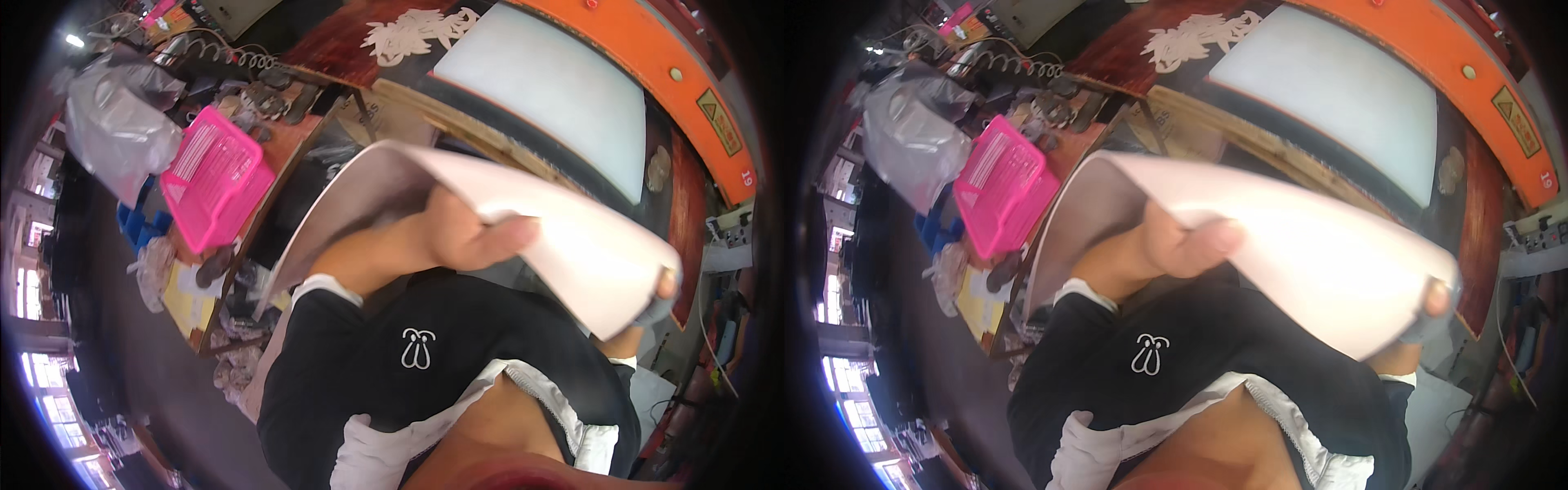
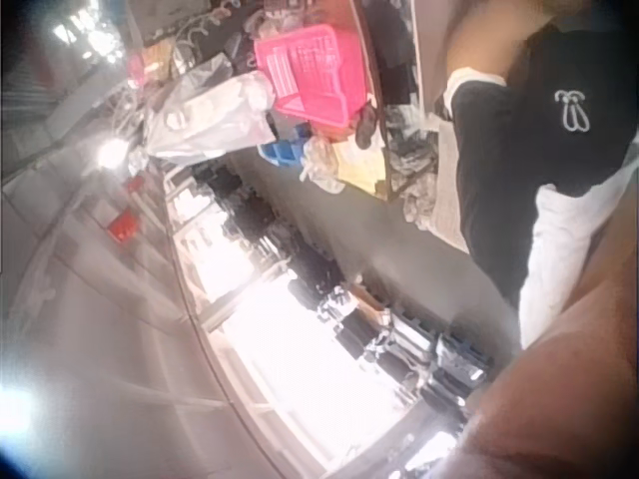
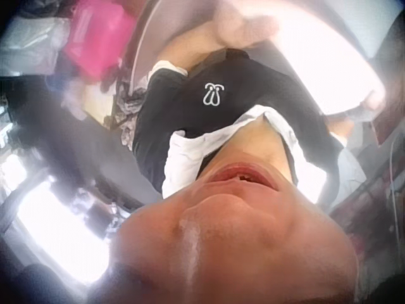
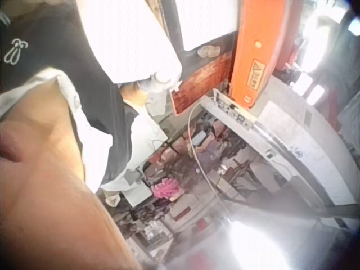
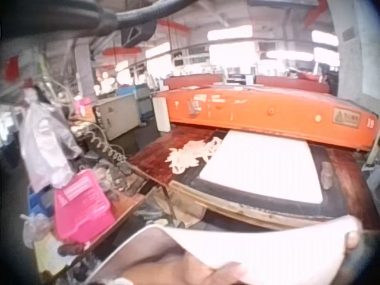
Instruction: The person removes cut fabric pieces from a die-cut sheet, then places a new sheet on a hydraulic guillotine cutter, aligns it, and cuts it. They repeat the process by removing the cut pieces and preparing another sheet.
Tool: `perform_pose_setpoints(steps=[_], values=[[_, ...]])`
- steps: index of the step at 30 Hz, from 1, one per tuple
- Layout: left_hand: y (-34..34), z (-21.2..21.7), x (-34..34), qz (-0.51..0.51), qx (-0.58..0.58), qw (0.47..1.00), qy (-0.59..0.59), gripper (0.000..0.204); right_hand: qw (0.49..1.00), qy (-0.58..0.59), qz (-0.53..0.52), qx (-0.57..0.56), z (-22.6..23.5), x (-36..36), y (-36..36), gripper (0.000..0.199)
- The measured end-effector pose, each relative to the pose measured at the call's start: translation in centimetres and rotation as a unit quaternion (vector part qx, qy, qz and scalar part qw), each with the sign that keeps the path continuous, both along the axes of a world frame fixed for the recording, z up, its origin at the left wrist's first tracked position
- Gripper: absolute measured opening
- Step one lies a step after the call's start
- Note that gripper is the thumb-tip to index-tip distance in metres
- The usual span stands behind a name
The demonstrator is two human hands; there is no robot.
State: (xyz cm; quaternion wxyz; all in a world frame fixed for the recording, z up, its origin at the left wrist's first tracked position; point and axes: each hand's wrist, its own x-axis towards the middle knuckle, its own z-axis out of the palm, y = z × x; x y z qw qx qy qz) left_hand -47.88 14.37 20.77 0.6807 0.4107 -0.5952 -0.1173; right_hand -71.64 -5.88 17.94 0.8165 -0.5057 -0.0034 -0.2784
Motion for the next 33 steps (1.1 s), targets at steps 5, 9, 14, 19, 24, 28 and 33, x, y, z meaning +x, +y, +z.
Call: perform_pose_setpoints(steps=[5, 9, 14, 19, 24, 28, 33], values=[[-15.4, 3.2, 8.7, 0.004, -0.300, 0.927, -0.224, 0.036, 0.974, -0.194, 0.044, -0.105, 5.6, 4.6, -20.3, 0.028], [-22.4, -2.0, 16.7, 0.159, -0.012, 0.940, -0.302, 0.048, 0.848, -0.003, -0.526, -0.068, 4.1, 11.8, -36.0, 0.028], [-25.1, -14.4, 26.4, 0.151, 0.443, 0.827, -0.311, 0.061, 0.757, 0.329, -0.524, -0.212, -9.5, 17.3, -36.1, 0.035], [-25.7, -19.0, 27.1, 0.121, 0.416, 0.840, -0.325, 0.059, 0.390, 0.570, -0.396, -0.606, -16.7, 19.8, -30.9, 0.046], [-25.6, -18.3, 27.1, 0.127, 0.392, 0.866, -0.284, 0.059, 0.395, 0.547, -0.393, -0.625, -15.8, 20.4, -30.4, 0.047], [-24.8, -16.8, 30.8, 0.159, 0.353, 0.879, -0.277, 0.051, 0.393, 0.553, -0.394, -0.620, -15.5, 20.7, -30.1, 0.046], [-20.8, -17.2, 43.1, 0.501, 0.371, 0.736, -0.264, 0.044, 0.376, 0.542, -0.403, -0.634, -15.7, 21.0, -30.0, 0.045]])
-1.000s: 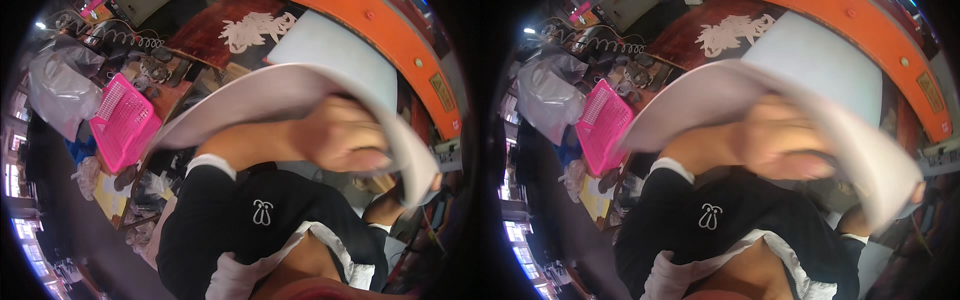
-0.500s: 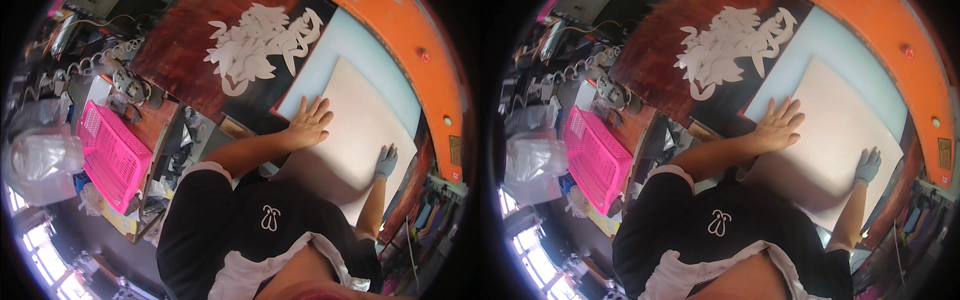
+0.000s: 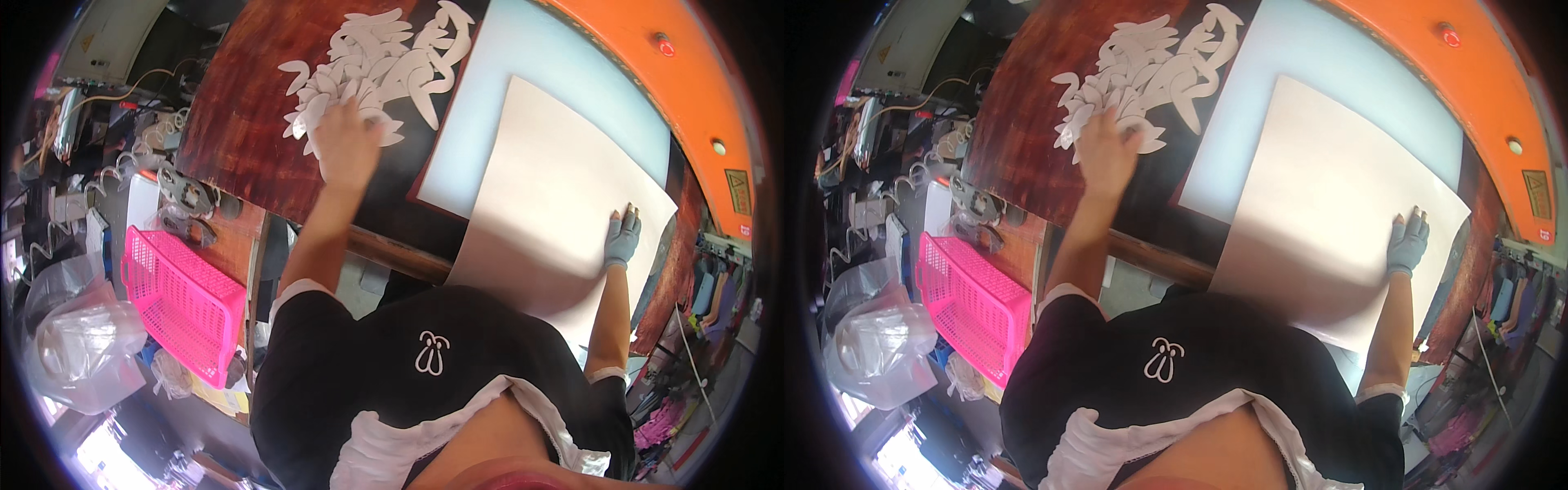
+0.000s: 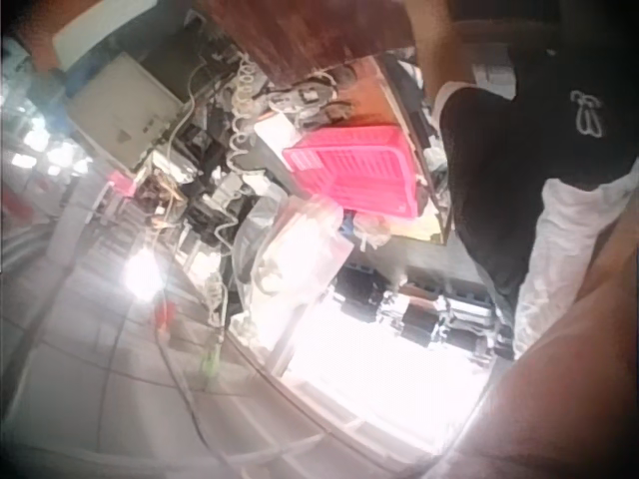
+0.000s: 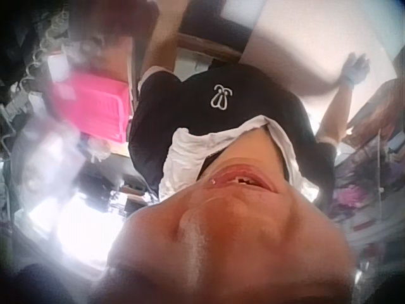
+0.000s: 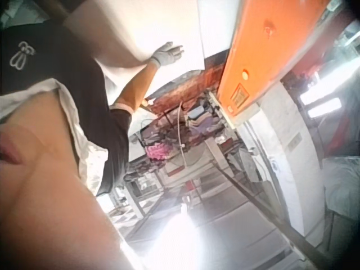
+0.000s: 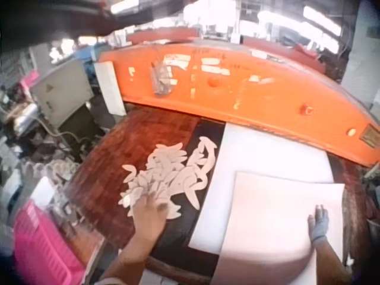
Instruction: The person removes cut fabric pieces from a die-cut sheet, then places a new sheet on a hydraulic guillotine cutter, aligns it, and cuts it. They repeat the process by removing the cut pieces and preparing another sheet.
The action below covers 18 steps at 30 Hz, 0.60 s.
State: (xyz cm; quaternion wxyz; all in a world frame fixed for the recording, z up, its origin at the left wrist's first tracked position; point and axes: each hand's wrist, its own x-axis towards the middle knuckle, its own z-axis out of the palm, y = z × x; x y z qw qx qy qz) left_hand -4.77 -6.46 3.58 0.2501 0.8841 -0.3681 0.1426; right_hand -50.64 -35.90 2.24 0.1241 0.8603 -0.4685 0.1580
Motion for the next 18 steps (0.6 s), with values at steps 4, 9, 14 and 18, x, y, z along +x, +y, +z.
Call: perform_pose_setpoints(steps=[4, 9, 14, 18], values=[[1.7, -1.2, 2.1, -0.050, 0.023, 0.996, 0.064, 0.033, 1.000, 0.002, -0.005, 0.004, 0.0, -0.2, -0.1, 0.045], [0.7, 0.8, -0.2, -0.080, -0.182, 0.974, 0.106, 0.023, 1.000, -0.006, -0.025, -0.007, -0.1, -0.4, 0.1, 0.048], [-0.8, 7.0, -3.5, -0.179, -0.388, 0.765, 0.482, 0.014, 0.998, 0.011, -0.064, -0.007, -0.4, -0.3, 0.1, 0.051], [-1.8, 11.6, -6.8, -0.296, -0.399, 0.709, 0.500, 0.013, 0.995, 0.020, -0.096, 0.006, -0.4, -0.1, 0.2, 0.052]])
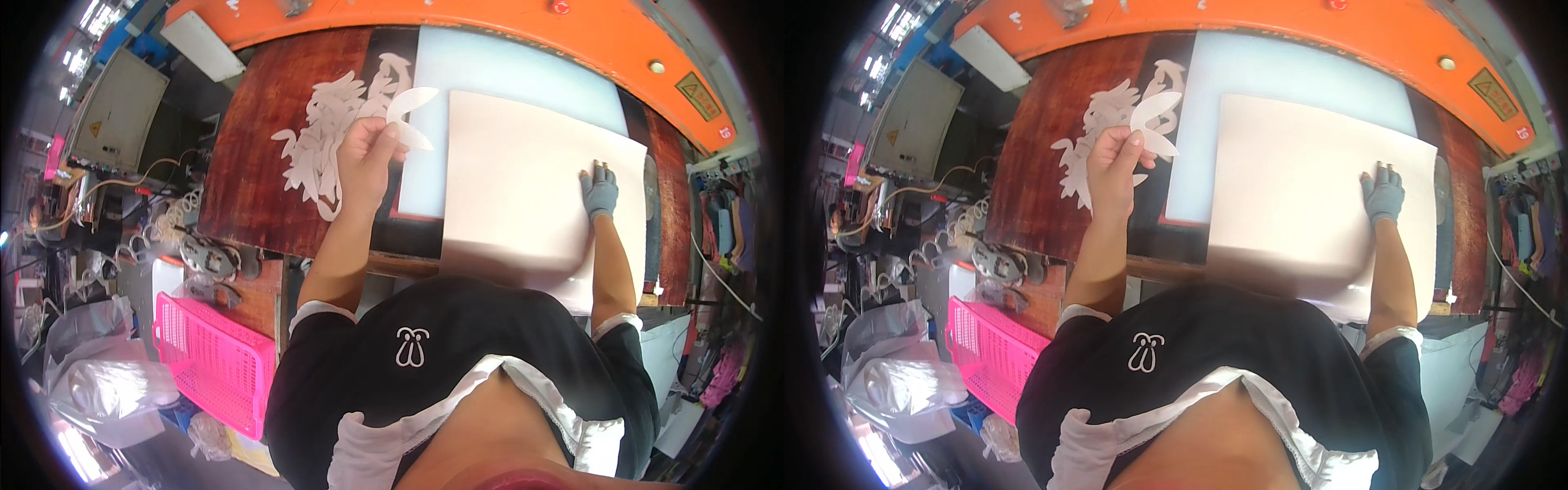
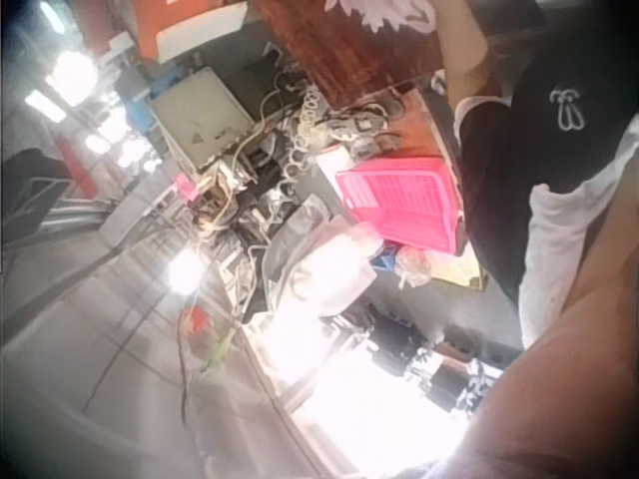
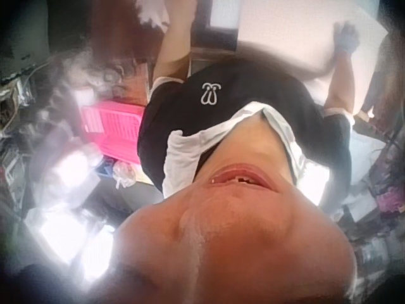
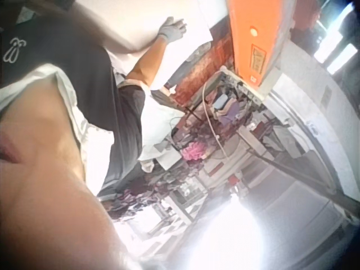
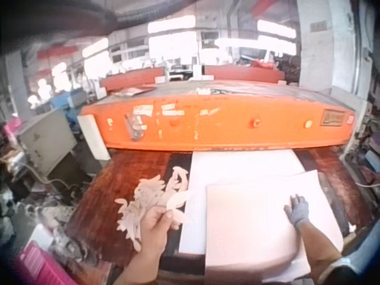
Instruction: The person removes cut fabric pieces from a die-cut sheet, then places a new sheet on a hydraulic guillotine cutter, aligns it, and cuts it. They repeat the process by removing the cut pieces and preparing another sheet.
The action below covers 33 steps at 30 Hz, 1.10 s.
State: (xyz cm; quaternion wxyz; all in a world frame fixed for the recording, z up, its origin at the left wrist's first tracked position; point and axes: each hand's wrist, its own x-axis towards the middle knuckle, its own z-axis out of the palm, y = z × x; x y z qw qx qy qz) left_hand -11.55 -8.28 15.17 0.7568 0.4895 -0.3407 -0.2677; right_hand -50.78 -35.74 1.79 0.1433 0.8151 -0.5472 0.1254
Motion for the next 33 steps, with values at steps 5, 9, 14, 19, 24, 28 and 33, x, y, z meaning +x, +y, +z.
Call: perform_pose_setpoints(steps=[5, 9, 14, 19, 24, 28, 33], values=[[-0.1, 2.9, -2.6, -0.048, -0.055, 0.997, -0.009, 0.012, 1.000, -0.001, -0.002, 0.006, 0.5, 0.2, 0.4, 0.054], [0.0, 3.5, -3.6, -0.057, -0.071, 0.996, -0.012, 0.012, 0.999, -0.011, -0.016, 0.027, 1.0, 0.4, 0.7, 0.055], [0.4, 3.6, -4.0, -0.072, -0.077, 0.994, -0.019, 0.016, 0.999, -0.011, -0.021, 0.038, 1.3, 0.7, 0.9, 0.055], [0.6, 3.5, -4.1, -0.085, -0.062, 0.994, -0.013, 0.018, 0.999, -0.009, -0.029, 0.037, 1.2, 0.6, 0.8, 0.055], [0.6, 3.4, -4.4, -0.087, -0.065, 0.994, -0.007, 0.018, 0.999, -0.017, -0.021, 0.026, 1.0, 0.5, 0.7, 0.056], [0.5, 3.5, -4.6, -0.040, -0.035, 0.998, -0.018, 0.010, 1.000, -0.020, -0.019, 0.016, 0.8, 0.5, 0.6, 0.055], [-0.2, 3.8, -4.3, 0.210, -0.217, 0.801, -0.517, 0.022, 0.999, -0.018, -0.027, 0.038, 1.0, 0.6, 0.7, 0.057]])
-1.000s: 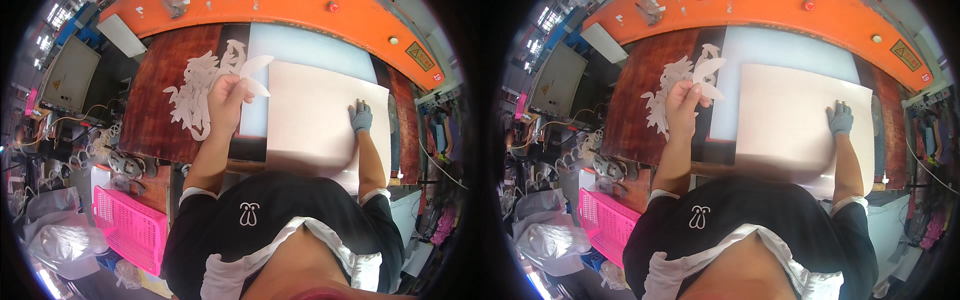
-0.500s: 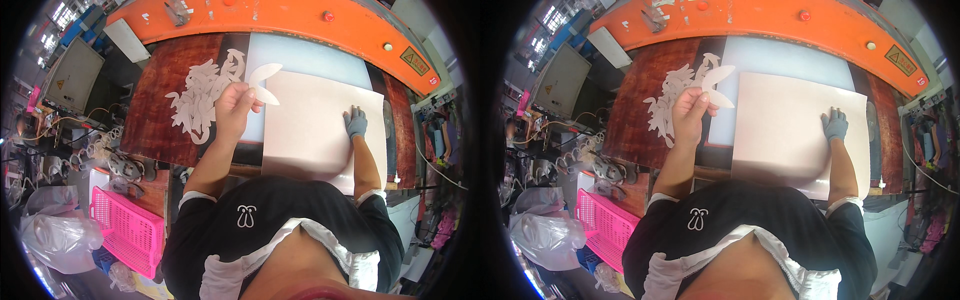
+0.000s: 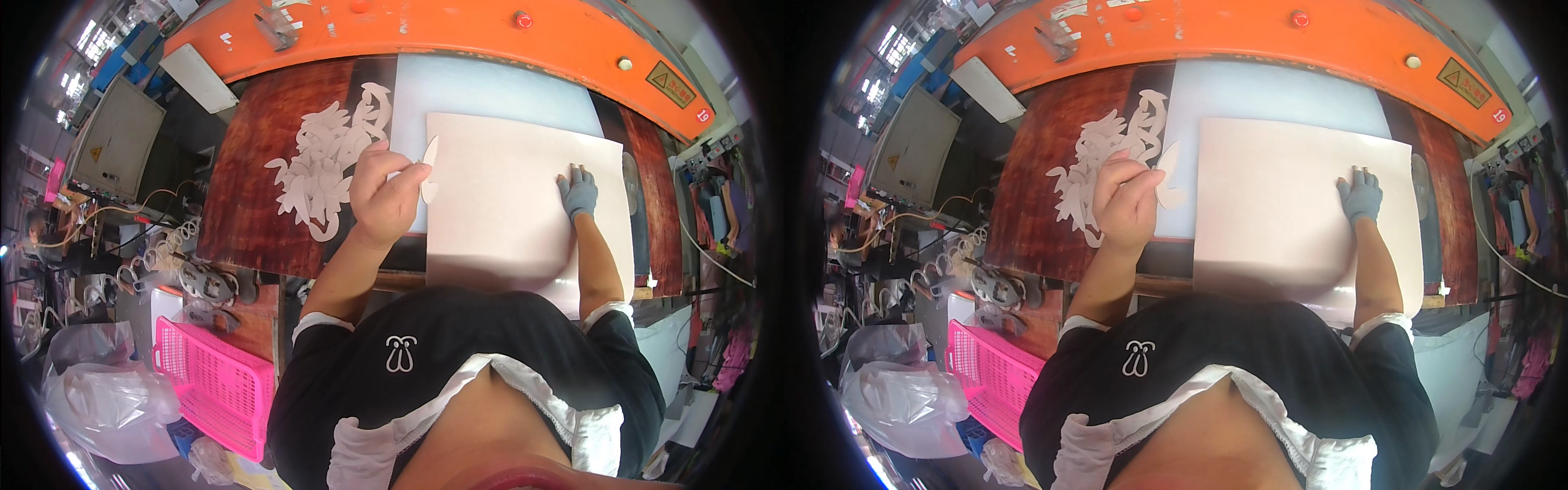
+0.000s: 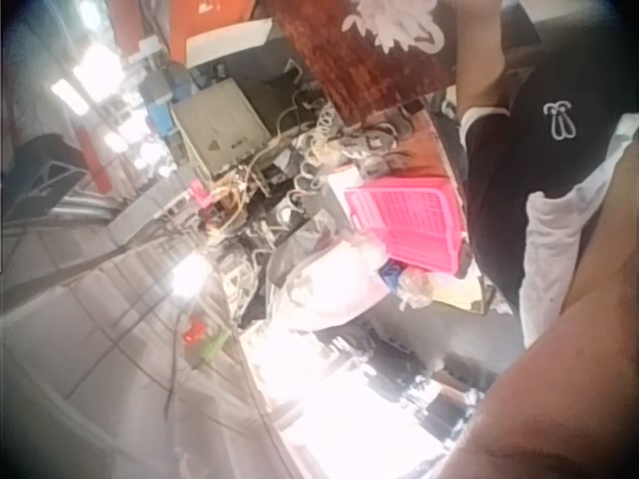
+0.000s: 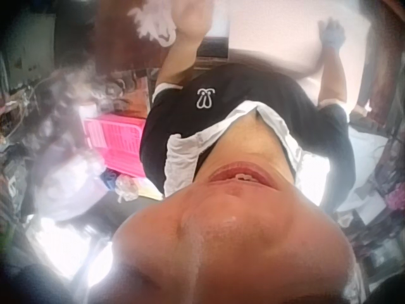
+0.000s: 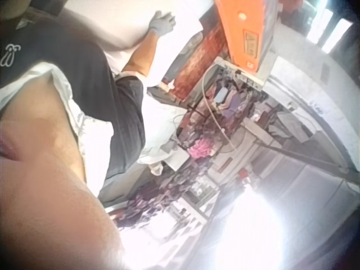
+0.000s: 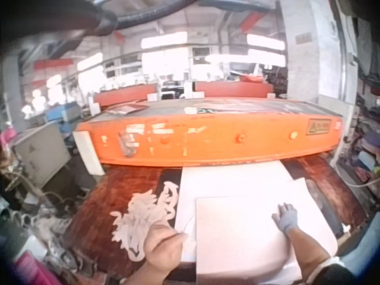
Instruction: The person removes cut fabric pieces from a die-cut sheet, then places a new sheet on a hydraulic guillotine cutter, aligns it, and cuts it. They repeat the process by removing the cut pieces and preparing another sheet.
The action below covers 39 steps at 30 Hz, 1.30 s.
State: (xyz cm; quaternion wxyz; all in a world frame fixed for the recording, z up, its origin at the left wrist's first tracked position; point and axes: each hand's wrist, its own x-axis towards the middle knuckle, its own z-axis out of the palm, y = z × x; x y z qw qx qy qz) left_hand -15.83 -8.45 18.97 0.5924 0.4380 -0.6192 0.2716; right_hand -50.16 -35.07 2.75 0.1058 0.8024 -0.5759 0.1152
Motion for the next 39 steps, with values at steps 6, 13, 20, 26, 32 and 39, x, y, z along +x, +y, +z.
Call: perform_pose_setpoints(steps=[6, 13, 20, 26, 32, 39], values=[[-0.7, -0.4, -0.5, -0.050, -0.048, 0.993, 0.097, 0.022, 1.000, 0.008, -0.007, 0.011, 0.3, 0.1, 0.0, 0.058], [-1.1, -0.7, -0.3, -0.072, -0.064, 0.980, 0.172, 0.023, 1.000, 0.008, -0.012, 0.013, 0.3, 0.1, 0.1, 0.058], [-0.7, -0.5, -0.8, -0.069, -0.058, 0.986, 0.142, 0.019, 1.000, 0.005, 0.004, -0.015, 0.4, 0.1, 0.3, 0.056], [-0.8, 0.0, -1.0, -0.070, -0.109, 0.984, 0.122, 0.022, 1.000, 0.005, -0.012, 0.026, 0.9, 0.3, 0.6, 0.058], [-1.1, -2.9, 0.8, 0.026, -0.083, 0.991, 0.105, 0.024, 1.000, 0.003, -0.010, 0.019, 0.9, 0.3, 0.5, 0.058], [2.3, -13.3, 10.0, 0.369, 0.261, 0.891, 0.038, 0.024, 1.000, 0.014, -0.008, 0.013, 0.3, 0.3, 0.0, 0.054]])
